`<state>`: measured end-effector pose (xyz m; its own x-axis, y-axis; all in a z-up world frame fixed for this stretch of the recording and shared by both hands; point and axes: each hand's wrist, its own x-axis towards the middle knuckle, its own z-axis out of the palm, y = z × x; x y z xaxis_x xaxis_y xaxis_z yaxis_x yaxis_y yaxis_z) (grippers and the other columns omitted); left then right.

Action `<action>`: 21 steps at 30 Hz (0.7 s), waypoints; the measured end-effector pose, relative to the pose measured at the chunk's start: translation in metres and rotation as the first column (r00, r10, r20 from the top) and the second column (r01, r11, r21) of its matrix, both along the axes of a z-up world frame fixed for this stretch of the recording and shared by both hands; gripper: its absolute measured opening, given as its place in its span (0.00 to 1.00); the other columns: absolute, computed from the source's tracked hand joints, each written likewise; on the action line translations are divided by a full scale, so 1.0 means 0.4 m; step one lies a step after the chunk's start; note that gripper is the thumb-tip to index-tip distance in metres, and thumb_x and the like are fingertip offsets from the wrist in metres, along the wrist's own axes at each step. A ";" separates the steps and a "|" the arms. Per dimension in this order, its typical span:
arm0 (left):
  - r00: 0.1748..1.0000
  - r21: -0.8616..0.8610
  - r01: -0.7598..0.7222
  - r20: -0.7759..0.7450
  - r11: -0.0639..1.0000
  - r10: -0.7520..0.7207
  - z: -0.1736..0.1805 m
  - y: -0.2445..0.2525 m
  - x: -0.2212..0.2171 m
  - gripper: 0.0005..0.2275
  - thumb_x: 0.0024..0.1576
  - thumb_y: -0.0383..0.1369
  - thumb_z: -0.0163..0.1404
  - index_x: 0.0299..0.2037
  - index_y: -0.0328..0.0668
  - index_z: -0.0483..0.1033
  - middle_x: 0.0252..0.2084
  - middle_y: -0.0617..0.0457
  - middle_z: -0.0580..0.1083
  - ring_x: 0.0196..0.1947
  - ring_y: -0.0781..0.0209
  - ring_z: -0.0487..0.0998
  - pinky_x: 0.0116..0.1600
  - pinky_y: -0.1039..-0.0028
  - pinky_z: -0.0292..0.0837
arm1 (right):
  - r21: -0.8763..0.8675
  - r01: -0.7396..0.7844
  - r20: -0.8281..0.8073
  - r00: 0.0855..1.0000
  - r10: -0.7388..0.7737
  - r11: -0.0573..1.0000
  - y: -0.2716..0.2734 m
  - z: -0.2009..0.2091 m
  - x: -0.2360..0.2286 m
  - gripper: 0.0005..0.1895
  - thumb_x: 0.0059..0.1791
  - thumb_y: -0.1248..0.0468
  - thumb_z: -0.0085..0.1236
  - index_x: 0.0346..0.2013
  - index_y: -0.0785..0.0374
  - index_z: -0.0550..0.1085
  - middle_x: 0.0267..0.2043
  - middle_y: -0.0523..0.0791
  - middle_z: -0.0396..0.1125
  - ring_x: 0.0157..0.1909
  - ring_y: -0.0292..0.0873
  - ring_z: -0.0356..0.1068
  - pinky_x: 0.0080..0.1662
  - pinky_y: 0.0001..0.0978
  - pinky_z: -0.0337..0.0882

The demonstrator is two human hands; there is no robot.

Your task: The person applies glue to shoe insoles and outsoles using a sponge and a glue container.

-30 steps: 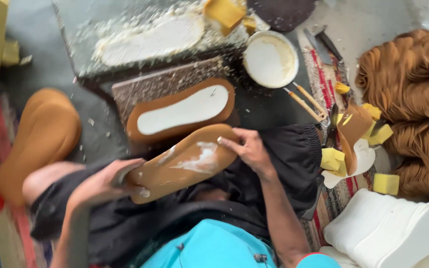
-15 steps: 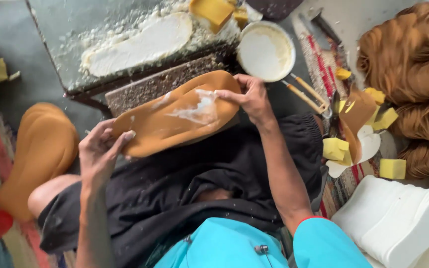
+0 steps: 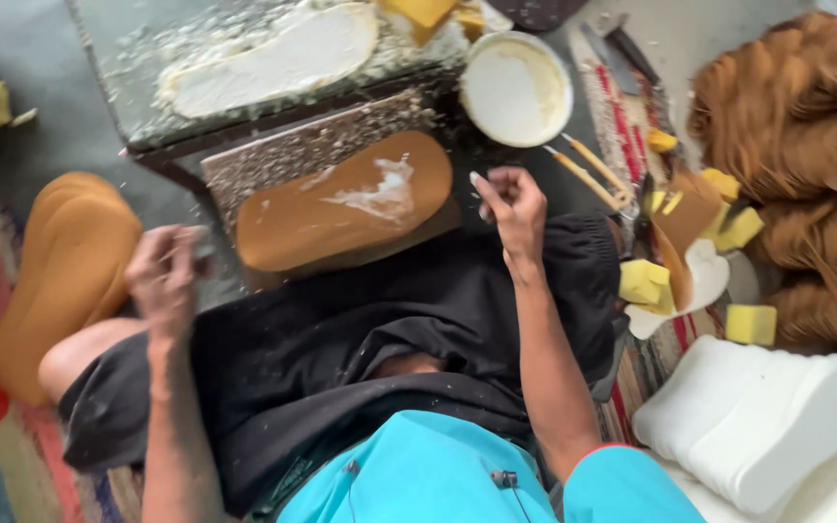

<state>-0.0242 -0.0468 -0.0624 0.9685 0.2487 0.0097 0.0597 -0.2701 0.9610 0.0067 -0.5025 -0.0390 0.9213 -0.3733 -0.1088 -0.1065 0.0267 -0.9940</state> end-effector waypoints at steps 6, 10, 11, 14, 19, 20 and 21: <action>0.933 -0.584 -0.303 -0.022 0.753 0.358 -0.194 0.148 0.004 0.15 0.74 0.38 0.44 0.34 0.44 0.63 0.25 0.57 0.65 0.21 0.66 0.70 0.28 0.75 0.68 | 0.334 0.132 0.003 0.990 -0.141 0.933 -0.119 -0.092 -0.108 0.08 0.52 0.67 0.65 0.37 0.66 0.72 0.29 0.42 0.68 0.25 0.34 0.67 0.30 0.24 0.66; 0.929 -0.442 -0.236 0.158 0.865 0.334 -0.211 0.157 -0.013 0.15 0.77 0.41 0.44 0.38 0.44 0.62 0.28 0.56 0.61 0.24 0.66 0.63 0.32 0.72 0.67 | -0.051 0.114 0.173 0.980 -0.104 0.992 -0.134 0.165 -0.275 0.07 0.55 0.68 0.55 0.46 0.70 0.74 0.42 0.45 0.71 0.38 0.36 0.73 0.41 0.27 0.75; 0.928 -0.484 -0.220 0.164 0.847 0.335 -0.212 0.159 -0.028 0.20 0.78 0.44 0.44 0.35 0.42 0.61 0.25 0.55 0.61 0.22 0.66 0.63 0.31 0.73 0.66 | -0.351 0.212 0.206 0.968 -0.146 0.912 -0.146 0.241 -0.334 0.10 0.54 0.71 0.55 0.50 0.69 0.75 0.46 0.46 0.71 0.45 0.38 0.72 0.49 0.28 0.74; 0.912 -0.610 -0.233 0.133 0.757 0.388 -0.188 0.153 -0.043 0.22 0.78 0.48 0.44 0.35 0.40 0.63 0.26 0.55 0.63 0.24 0.66 0.65 0.32 0.75 0.65 | -0.832 0.341 0.208 0.923 -0.324 0.437 -0.376 0.282 -0.546 0.18 0.52 0.67 0.63 0.55 0.70 0.70 0.53 0.49 0.66 0.56 0.45 0.65 0.60 0.34 0.66; 0.912 -0.641 -0.267 0.074 0.719 0.404 -0.131 0.117 -0.022 0.22 0.73 0.54 0.41 0.39 0.43 0.64 0.31 0.56 0.66 0.28 0.64 0.69 0.37 0.74 0.70 | -0.995 -0.084 -0.097 0.523 -0.847 0.062 -0.642 0.225 -0.894 0.45 0.44 0.37 0.71 0.58 0.69 0.69 0.55 0.61 0.69 0.56 0.68 0.68 0.51 0.62 0.66; 0.913 -0.648 -0.257 0.080 0.717 0.400 -0.144 0.119 -0.017 0.21 0.73 0.53 0.40 0.41 0.42 0.65 0.32 0.55 0.66 0.31 0.65 0.69 0.39 0.73 0.71 | -0.969 -0.202 -0.215 0.404 -0.889 0.143 -0.673 0.193 -0.921 0.54 0.38 0.32 0.72 0.63 0.68 0.66 0.55 0.63 0.69 0.55 0.70 0.68 0.51 0.63 0.67; 0.914 -0.654 -0.247 0.086 0.715 0.395 -0.158 0.121 -0.013 0.20 0.72 0.52 0.40 0.43 0.41 0.66 0.32 0.55 0.67 0.33 0.65 0.70 0.41 0.72 0.72 | -0.923 -0.304 -0.319 0.266 -0.910 0.234 -0.702 0.162 -0.949 0.65 0.33 0.28 0.74 0.69 0.67 0.63 0.54 0.65 0.68 0.54 0.71 0.69 0.50 0.65 0.67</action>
<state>-0.0294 0.0015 -0.1255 0.8211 0.5663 -0.0718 -0.1862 0.3846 0.9041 -0.3730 -0.7832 0.0257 0.2593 -0.9629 0.0745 -0.9456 -0.2374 0.2225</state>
